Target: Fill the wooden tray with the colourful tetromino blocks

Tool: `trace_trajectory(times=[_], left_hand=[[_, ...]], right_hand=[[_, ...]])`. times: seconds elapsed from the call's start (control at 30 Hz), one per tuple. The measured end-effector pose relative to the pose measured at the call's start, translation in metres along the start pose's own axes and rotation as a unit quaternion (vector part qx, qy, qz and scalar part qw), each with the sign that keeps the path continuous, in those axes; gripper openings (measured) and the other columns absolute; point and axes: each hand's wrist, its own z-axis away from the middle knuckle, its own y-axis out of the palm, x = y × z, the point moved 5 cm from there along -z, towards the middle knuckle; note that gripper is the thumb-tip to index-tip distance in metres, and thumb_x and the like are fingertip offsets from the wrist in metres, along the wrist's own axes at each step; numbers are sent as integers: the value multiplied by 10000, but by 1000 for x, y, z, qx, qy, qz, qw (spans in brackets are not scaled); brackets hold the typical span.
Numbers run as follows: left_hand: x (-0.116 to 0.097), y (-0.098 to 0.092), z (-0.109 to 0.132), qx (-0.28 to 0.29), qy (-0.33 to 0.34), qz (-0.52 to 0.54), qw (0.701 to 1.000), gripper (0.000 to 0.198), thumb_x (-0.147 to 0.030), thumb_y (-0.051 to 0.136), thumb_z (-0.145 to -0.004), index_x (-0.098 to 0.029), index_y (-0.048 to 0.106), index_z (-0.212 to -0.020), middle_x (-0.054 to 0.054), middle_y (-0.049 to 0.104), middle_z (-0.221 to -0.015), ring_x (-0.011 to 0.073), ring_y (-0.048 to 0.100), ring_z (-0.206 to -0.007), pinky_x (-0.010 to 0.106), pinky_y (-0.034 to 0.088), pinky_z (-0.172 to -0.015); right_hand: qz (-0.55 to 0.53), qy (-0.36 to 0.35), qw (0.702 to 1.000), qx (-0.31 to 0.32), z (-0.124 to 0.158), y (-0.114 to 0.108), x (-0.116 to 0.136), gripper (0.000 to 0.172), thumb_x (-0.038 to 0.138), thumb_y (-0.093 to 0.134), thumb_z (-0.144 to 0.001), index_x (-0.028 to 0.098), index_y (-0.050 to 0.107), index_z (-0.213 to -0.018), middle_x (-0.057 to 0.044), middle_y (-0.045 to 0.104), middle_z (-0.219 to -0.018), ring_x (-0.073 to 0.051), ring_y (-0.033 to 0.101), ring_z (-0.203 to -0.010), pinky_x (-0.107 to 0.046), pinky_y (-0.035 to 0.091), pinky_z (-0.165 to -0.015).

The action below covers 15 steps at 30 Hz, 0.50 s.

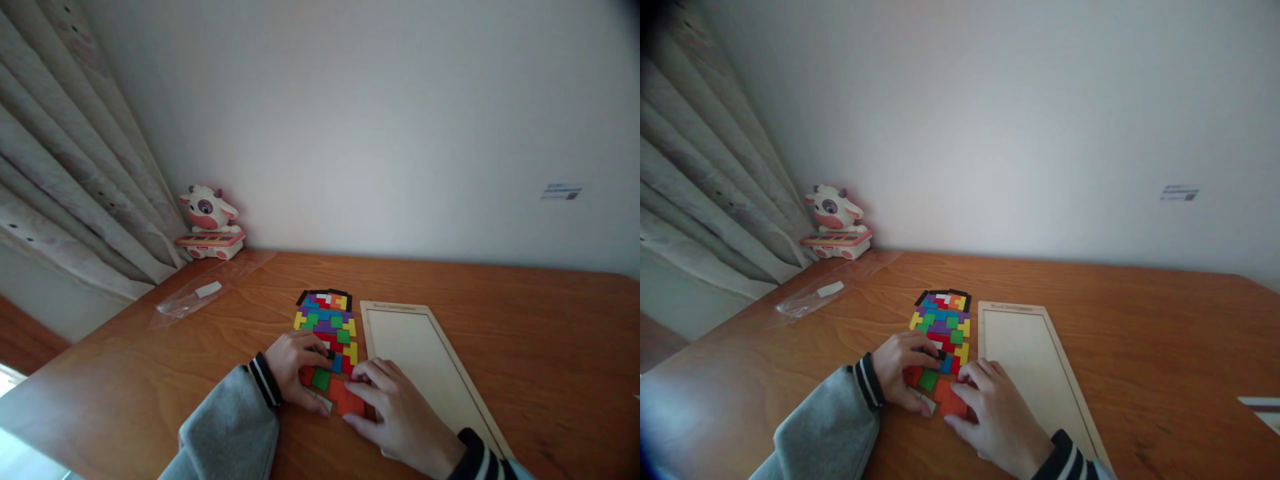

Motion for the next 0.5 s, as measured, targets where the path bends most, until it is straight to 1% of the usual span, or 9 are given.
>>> trace_trajectory(times=[0.13, 0.23, 0.37, 0.4, 0.5], left_hand=[[-9, 3, -4, 6, 17, 10, 1000, 463, -589, 772, -667, -238, 751, -969, 77, 700, -968, 216, 651, -842, 333, 520, -760], [-16, 1, -7, 11, 13, 6, 1000, 364, -533, 745, -737, -241, 761, -954, 87, 704, -949, 217, 653, -845, 327, 520, -763], [-26, 4, -12, 13, 29, 0, 1000, 419, -540, 770, -697, -232, 759, -981, 94, 708, -932, 233, 648, -825, 340, 517, -753], [-29, 6, -13, 12, 36, 0, 999, 408, -529, 768, -705, -230, 758, -982, 95, 708, -929, 233, 646, -825, 341, 516, -756], [-34, 10, -16, -3, 49, 3, 999, 237, -411, 694, -820, -224, 754, -954, 95, 708, -911, 217, 644, -829, 322, 512, -761]], right_hand=[[12, -29, 999, -29, -1, 2, 7, 109, 273, 643, -881, 259, 718, -960, -25, 652, -943, -194, 577, -894, -343, 461, -804], [21, -51, 998, -37, -2, 2, 11, 113, 232, 606, -904, 250, 712, -941, -22, 653, -903, -188, 588, -851, -332, 473, -766], [17, -51, 998, -40, -2, 1, 11, 146, 208, 562, -932, 246, 702, -948, -23, 661, -921, -188, 603, -851, -342, 480, -785], [12, -47, 998, -45, -2, 1, 10, 155, 199, 549, -938, 240, 699, -941, -24, 663, -921, -185, 606, -846, -340, 482, -785], [9, -34, 997, -65, -2, 2, 6, 173, 181, 526, -948, 216, 689, -906, -29, 663, -899, -181, 610, -819, -328, 488, -763]])
